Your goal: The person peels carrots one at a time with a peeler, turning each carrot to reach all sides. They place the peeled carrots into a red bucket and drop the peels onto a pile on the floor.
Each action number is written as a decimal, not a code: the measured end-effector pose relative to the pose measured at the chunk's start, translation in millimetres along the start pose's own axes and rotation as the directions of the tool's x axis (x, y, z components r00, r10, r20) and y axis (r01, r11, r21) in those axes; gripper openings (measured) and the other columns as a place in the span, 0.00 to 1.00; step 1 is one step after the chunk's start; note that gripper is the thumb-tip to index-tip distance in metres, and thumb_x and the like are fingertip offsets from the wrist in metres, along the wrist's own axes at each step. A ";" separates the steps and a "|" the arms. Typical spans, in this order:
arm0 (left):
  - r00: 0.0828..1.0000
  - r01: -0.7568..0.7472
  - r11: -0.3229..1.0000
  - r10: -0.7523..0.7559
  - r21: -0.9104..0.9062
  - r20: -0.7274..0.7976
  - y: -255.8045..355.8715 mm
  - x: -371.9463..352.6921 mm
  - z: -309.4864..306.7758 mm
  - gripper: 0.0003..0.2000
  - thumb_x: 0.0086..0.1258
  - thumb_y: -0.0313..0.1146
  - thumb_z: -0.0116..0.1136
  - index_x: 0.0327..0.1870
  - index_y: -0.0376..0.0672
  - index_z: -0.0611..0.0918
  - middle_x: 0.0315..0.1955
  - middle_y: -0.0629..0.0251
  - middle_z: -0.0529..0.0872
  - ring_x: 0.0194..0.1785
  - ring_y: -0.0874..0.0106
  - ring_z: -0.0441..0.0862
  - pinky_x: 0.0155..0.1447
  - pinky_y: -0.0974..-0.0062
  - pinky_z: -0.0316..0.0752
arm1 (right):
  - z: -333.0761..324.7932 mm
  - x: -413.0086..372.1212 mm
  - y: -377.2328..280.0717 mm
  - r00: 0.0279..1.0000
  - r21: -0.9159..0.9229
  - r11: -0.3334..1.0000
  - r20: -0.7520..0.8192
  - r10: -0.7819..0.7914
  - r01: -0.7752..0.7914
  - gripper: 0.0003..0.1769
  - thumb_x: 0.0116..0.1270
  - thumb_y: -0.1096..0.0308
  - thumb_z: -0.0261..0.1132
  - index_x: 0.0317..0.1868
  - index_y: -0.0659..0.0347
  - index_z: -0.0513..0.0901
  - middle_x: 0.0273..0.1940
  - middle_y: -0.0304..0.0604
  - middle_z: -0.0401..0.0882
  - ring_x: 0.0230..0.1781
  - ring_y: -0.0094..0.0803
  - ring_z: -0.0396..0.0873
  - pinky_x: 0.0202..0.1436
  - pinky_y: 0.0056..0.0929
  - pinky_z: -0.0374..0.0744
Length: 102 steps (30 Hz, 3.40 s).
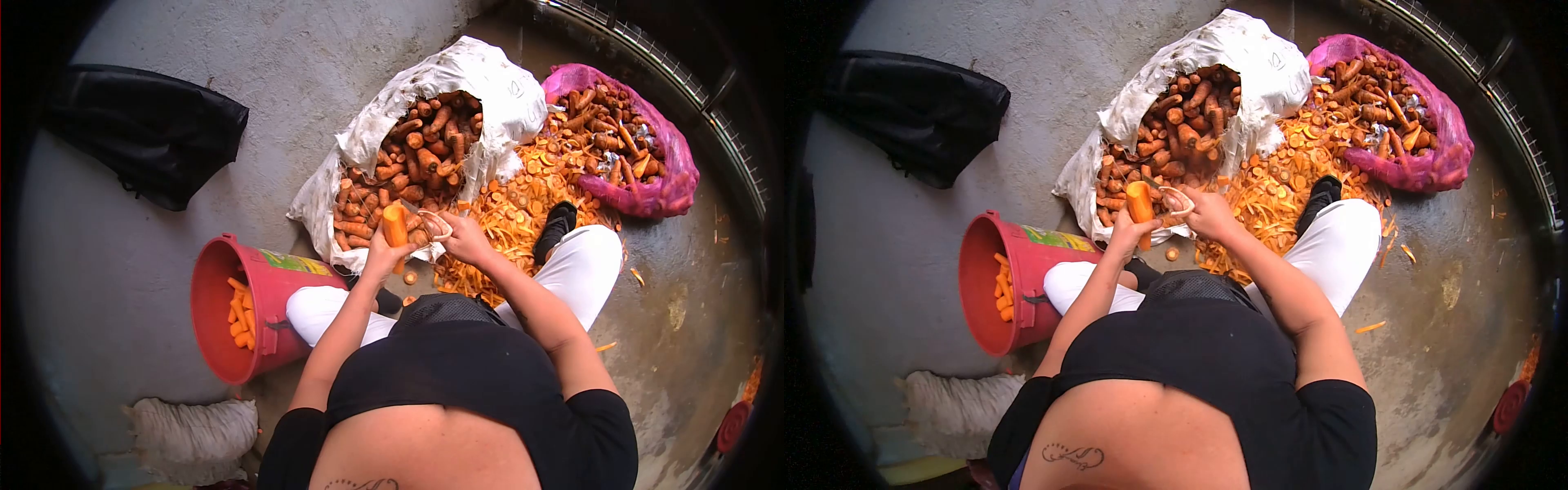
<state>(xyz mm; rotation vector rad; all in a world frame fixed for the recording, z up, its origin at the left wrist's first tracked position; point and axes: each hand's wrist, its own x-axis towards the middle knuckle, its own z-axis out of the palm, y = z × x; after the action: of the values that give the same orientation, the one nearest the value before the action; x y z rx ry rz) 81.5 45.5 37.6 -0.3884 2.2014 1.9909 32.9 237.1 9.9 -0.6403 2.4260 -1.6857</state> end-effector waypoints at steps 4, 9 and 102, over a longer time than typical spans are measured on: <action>0.995 -0.031 0.987 0.045 0.157 -0.084 -4.3 1.9 0.0 0.31 0.50 0.20 0.68 0.58 0.38 0.70 0.50 0.63 0.79 0.51 0.71 0.80 0.55 0.74 0.74 | 5.8 -6.1 -5.7 0.991 -0.012 0.992 0.052 -0.124 0.125 0.20 0.68 0.47 0.59 0.36 0.57 0.78 0.25 0.53 0.79 0.28 0.53 0.79 0.30 0.45 0.76; 0.980 -0.149 0.951 0.178 0.271 -0.085 -15.0 5.4 -6.6 0.26 0.50 0.18 0.64 0.54 0.39 0.73 0.44 0.63 0.82 0.50 0.71 0.81 0.54 0.74 0.74 | 7.4 -11.0 -12.8 0.984 -0.066 0.986 0.106 -0.144 0.151 0.23 0.67 0.44 0.58 0.33 0.58 0.77 0.24 0.53 0.79 0.27 0.53 0.79 0.30 0.47 0.75; 0.883 0.358 0.733 -0.065 -0.578 0.465 20.3 -8.3 -12.3 0.16 0.67 0.36 0.57 0.50 0.35 0.74 0.34 0.61 0.78 0.26 0.74 0.75 0.31 0.73 0.74 | -12.9 -2.6 -3.4 0.984 -0.033 0.988 -0.090 -0.151 0.149 0.18 0.66 0.48 0.61 0.38 0.55 0.80 0.25 0.45 0.81 0.26 0.44 0.81 0.27 0.38 0.77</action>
<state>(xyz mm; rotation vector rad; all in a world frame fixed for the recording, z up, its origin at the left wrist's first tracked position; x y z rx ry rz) 84.3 35.9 60.7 -0.2389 1.0988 2.3727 32.0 248.3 17.4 -0.7846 2.5240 -1.7792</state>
